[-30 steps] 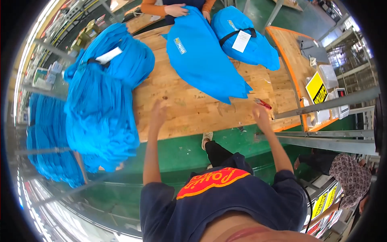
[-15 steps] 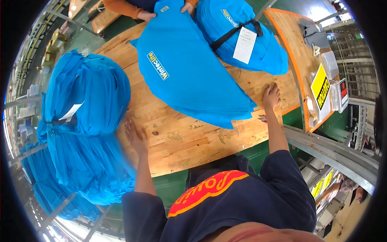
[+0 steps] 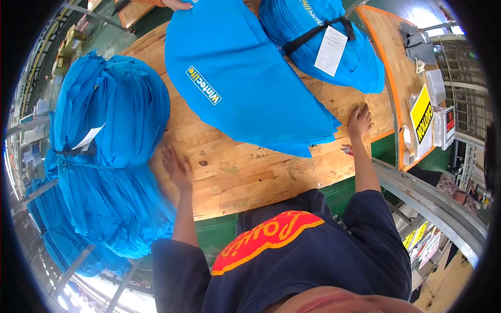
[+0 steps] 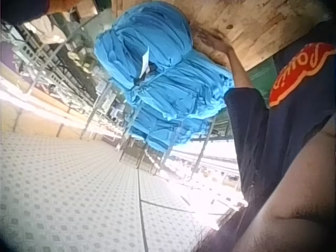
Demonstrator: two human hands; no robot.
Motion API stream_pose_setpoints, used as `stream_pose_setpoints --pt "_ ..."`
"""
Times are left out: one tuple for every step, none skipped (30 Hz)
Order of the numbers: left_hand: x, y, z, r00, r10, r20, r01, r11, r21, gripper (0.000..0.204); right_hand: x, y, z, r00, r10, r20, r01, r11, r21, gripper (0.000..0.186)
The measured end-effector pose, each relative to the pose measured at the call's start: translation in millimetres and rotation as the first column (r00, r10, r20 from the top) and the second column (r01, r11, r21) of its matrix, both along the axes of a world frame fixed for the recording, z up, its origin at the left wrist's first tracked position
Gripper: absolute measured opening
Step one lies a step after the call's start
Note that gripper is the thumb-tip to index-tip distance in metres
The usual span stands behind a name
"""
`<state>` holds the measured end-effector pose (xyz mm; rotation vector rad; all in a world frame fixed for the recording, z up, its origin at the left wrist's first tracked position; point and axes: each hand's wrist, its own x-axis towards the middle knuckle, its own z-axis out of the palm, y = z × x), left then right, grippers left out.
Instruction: Wrapping printed signs in plastic and then sorting blue fabric items on a table.
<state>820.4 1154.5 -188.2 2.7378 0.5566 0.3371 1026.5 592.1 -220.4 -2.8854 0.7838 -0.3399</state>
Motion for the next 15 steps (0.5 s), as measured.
stream_pose_setpoints --pt "0.8 -0.9 0.4 1.0 0.001 -0.001 -0.001 1.0 -0.004 0.053 -0.1 -1.2 -0.3 1.0 -0.002 0.001 0.002 1.0 0.001 0.053" --pt "1.2 -0.8 1.4 1.0 -0.001 0.0 0.001 1.0 -0.004 0.053 -0.2 -2.0 -0.8 1.0 -0.001 0.002 0.001 1.0 0.005 0.053" --pt "1.3 -0.5 2.4 1.0 -0.005 -0.003 0.005 1.0 -0.009 0.053 -0.3 -2.5 -1.6 1.0 0.001 0.003 -0.001 1.0 0.009 0.053" --pt "1.3 -1.7 2.4 1.0 -0.006 -0.007 0.006 1.0 -0.016 0.052 -0.5 -4.0 -2.8 1.0 0.002 0.003 -0.002 1.0 0.008 0.053" --pt "2.0 -2.5 2.0 1.0 -0.005 -0.007 0.005 1.0 -0.018 0.052 -0.8 -5.3 -4.2 1.0 0.004 0.011 -0.004 1.0 0.006 0.053" --pt "2.8 -3.2 1.5 1.0 -0.011 0.003 0.011 1.0 -0.027 0.052 -0.8 -7.4 -5.3 1.0 0.006 0.018 -0.006 1.0 0.004 0.054" --pt "1.2 -1.9 2.6 1.0 -0.013 0.01 0.013 0.999 -0.032 0.052 -0.6 -5.8 -5.1 1.0 0.01 0.014 -0.01 1.0 0.007 0.054" --pt "0.4 -1.4 2.8 1.0 -0.008 0.007 0.009 1.0 -0.029 0.052 -0.2 -4.8 -4.6 1.0 0.009 0.016 -0.009 1.0 0.007 0.054" --pt "0.2 -1.5 2.3 1.0 -0.002 -0.001 0.002 1.0 -0.025 0.053 0.6 -3.9 -4.3 1.0 0.007 0.018 -0.007 1.0 0.008 0.054" --pt "1.2 -1.4 1.5 1.0 0.003 -0.008 -0.003 1.0 -0.023 0.053 1.2 -3.7 -4.0 1.0 0.009 0.015 -0.009 1.0 0.009 0.054" --pt "1.5 -1.0 1.1 1.0 0.005 -0.012 -0.005 1.0 -0.022 0.053 1.9 -3.7 -3.6 1.0 0.006 0.002 -0.006 1.0 0.0 0.054" --pt "1.6 -0.5 0.7 1.0 0.003 -0.011 -0.003 1.0 -0.019 0.053 2.3 -3.2 -3.7 1.0 0.004 -0.011 -0.004 1.0 -0.008 0.054" --pt "2.0 -1.2 0.4 1.0 0.002 -0.009 -0.002 1.0 -0.018 0.053 2.0 -4.8 -5.0 1.0 0.006 -0.014 -0.006 1.0 -0.009 0.054" --pt "2.5 -1.4 0.2 1.0 0.004 -0.011 -0.004 1.0 -0.019 0.053 1.3 -5.9 -6.7 1.0 0.011 0.002 -0.011 1.0 -0.016 0.054" --pt "2.9 -1.5 -0.1 1.0 0.002 -0.013 -0.002 1.0 -0.017 0.053 0.8 -7.3 -8.2 1.0 0.017 0.017 -0.016 1.0 -0.023 0.054"
